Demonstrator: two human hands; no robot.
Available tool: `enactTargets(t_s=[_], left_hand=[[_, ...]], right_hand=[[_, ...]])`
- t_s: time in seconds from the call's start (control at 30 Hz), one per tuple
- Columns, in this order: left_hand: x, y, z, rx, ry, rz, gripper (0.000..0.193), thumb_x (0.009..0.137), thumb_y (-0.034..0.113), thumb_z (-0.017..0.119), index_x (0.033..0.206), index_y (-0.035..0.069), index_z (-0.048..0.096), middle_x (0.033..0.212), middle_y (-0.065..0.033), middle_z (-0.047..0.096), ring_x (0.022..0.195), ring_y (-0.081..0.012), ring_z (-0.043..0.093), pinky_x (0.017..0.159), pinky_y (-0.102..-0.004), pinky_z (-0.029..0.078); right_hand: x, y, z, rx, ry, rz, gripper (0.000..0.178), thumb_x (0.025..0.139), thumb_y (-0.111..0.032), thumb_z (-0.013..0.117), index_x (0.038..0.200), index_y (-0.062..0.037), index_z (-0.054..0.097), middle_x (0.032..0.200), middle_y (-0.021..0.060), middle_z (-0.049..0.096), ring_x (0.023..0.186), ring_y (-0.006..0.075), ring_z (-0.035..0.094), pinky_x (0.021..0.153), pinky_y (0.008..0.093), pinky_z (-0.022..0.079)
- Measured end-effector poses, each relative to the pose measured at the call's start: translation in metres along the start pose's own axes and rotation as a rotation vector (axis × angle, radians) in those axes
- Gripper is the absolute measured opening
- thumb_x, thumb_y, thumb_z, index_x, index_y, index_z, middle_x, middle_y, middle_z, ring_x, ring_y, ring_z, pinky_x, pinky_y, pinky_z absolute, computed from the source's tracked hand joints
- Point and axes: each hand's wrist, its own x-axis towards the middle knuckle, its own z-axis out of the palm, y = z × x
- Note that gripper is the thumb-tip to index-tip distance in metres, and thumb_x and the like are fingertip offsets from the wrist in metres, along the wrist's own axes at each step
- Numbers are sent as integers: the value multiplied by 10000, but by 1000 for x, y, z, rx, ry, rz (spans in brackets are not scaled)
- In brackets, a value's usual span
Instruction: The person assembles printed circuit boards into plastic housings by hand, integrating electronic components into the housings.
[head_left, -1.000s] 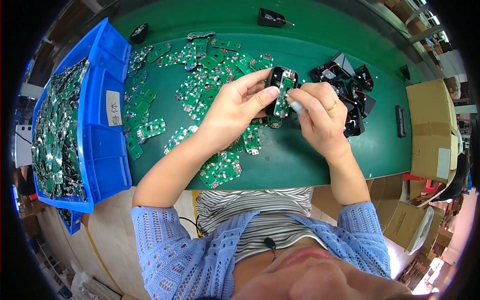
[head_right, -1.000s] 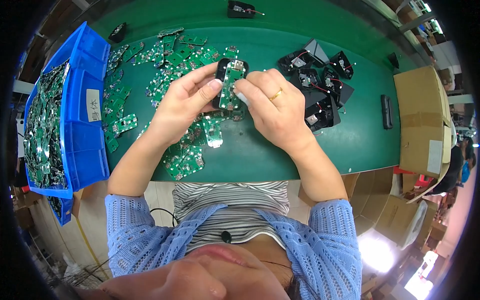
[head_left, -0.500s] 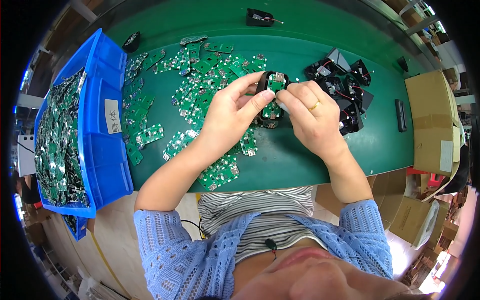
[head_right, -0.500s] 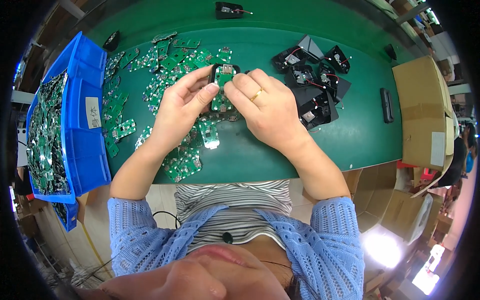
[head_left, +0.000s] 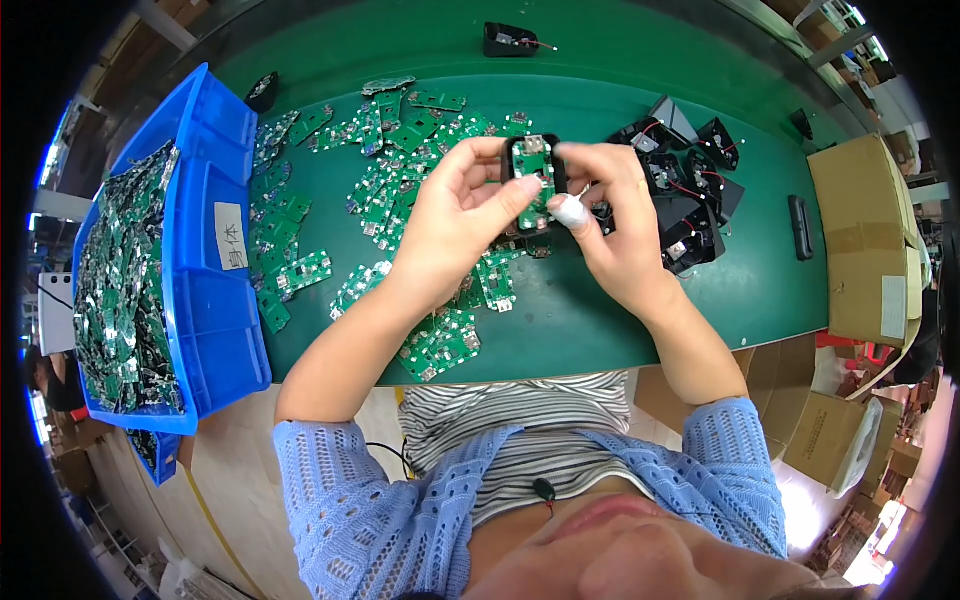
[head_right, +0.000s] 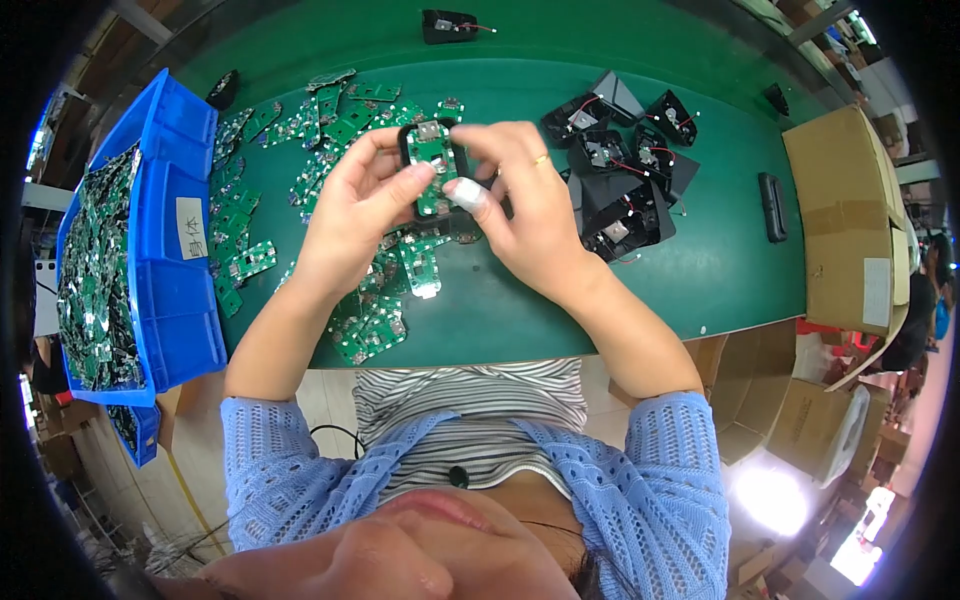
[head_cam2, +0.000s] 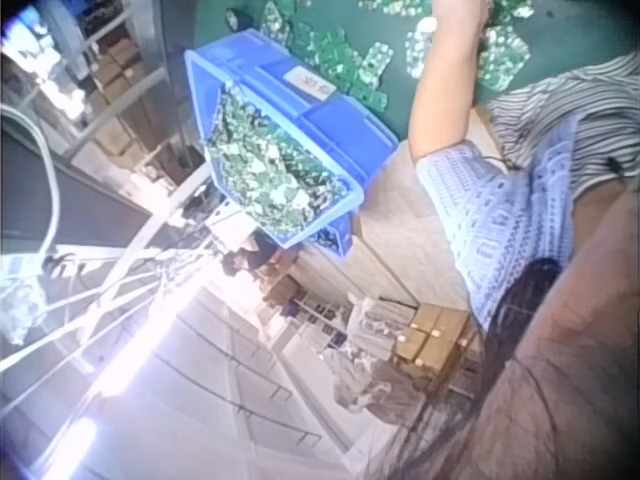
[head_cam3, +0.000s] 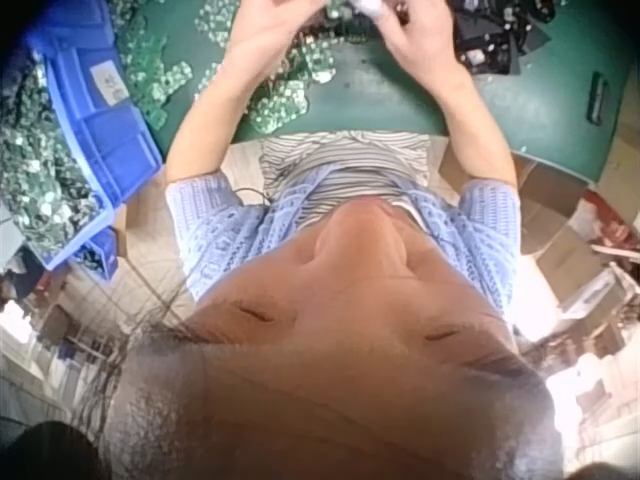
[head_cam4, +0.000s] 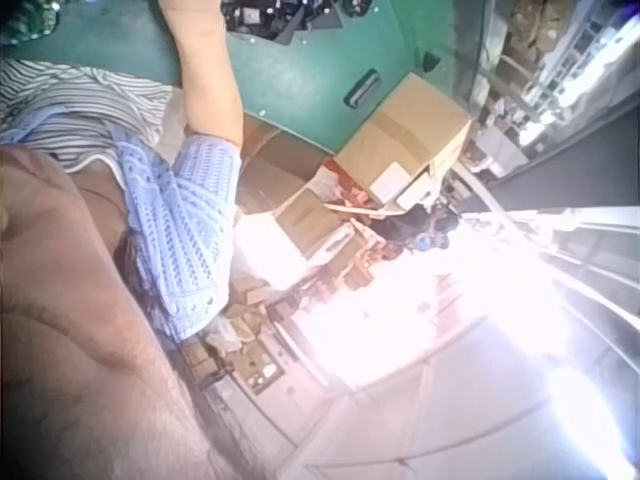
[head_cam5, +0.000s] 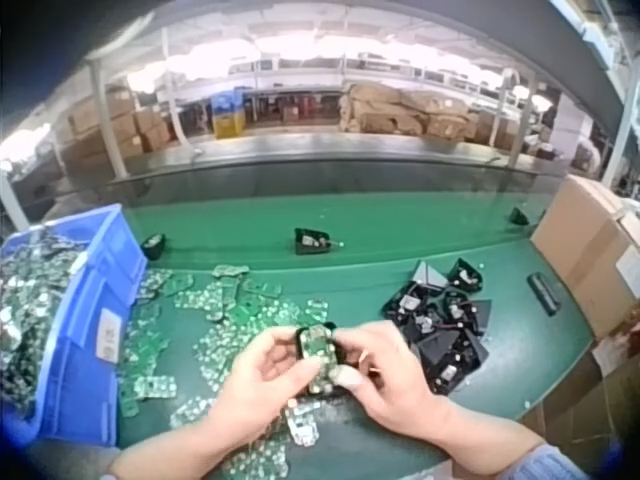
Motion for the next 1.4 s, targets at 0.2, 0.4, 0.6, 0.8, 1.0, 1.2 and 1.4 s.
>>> enactTargets(t_s=[0.2,0.4,0.6,0.8,1.0,1.2,1.4], left_hand=[[19,4,-18,69,-11,66,240,884,107,537,1096,2,495,1000,-77,606,877,-148,610,754,-274,509],[86,39,-61,404,92,259,223,874,116,543,1049,-19,508,914,-94,632,801,-169,641,714,-284,523],[191,38,-98,545,350,140,327,768,208,645,947,-61,596,917,-135,620,798,-188,603,666,-344,507],[246,5,-168,1222,503,-140,425,739,363,650,967,5,626,914,-157,625,884,-255,601,786,-371,446],[201,26,-107,1389,612,545,396,855,319,562,1107,15,526,918,-148,589,838,-249,556,725,-347,468],[140,41,-56,596,1,-11,349,880,279,546,1075,-10,539,914,-110,620,760,-208,608,625,-304,515],[111,25,-73,1174,330,548,287,842,170,549,1088,23,538,925,-172,609,758,-281,631,698,-352,512]], right_hand=[[0,-3,-5,161,-79,139,307,788,-27,625,1081,-21,534,974,87,505,808,140,532,588,228,464],[60,-3,-34,-220,-174,-114,213,801,-86,606,1008,-48,573,895,68,556,786,149,553,589,254,452],[141,117,-16,-702,-241,-28,483,801,-280,639,1208,-92,459,1153,112,497,1055,240,521,835,360,458],[171,152,39,-941,-656,52,618,761,-374,653,1234,-58,412,1121,139,527,1048,318,523,839,428,457],[170,133,26,-711,-529,-37,488,792,-252,624,1197,-59,431,1099,137,527,922,301,572,785,396,467],[144,70,8,-628,-438,-165,539,755,-190,643,1229,-94,405,1070,198,512,913,348,563,772,411,467],[96,28,16,-638,-210,-321,401,721,-231,663,1038,-59,490,908,106,570,863,280,585,662,376,499]])
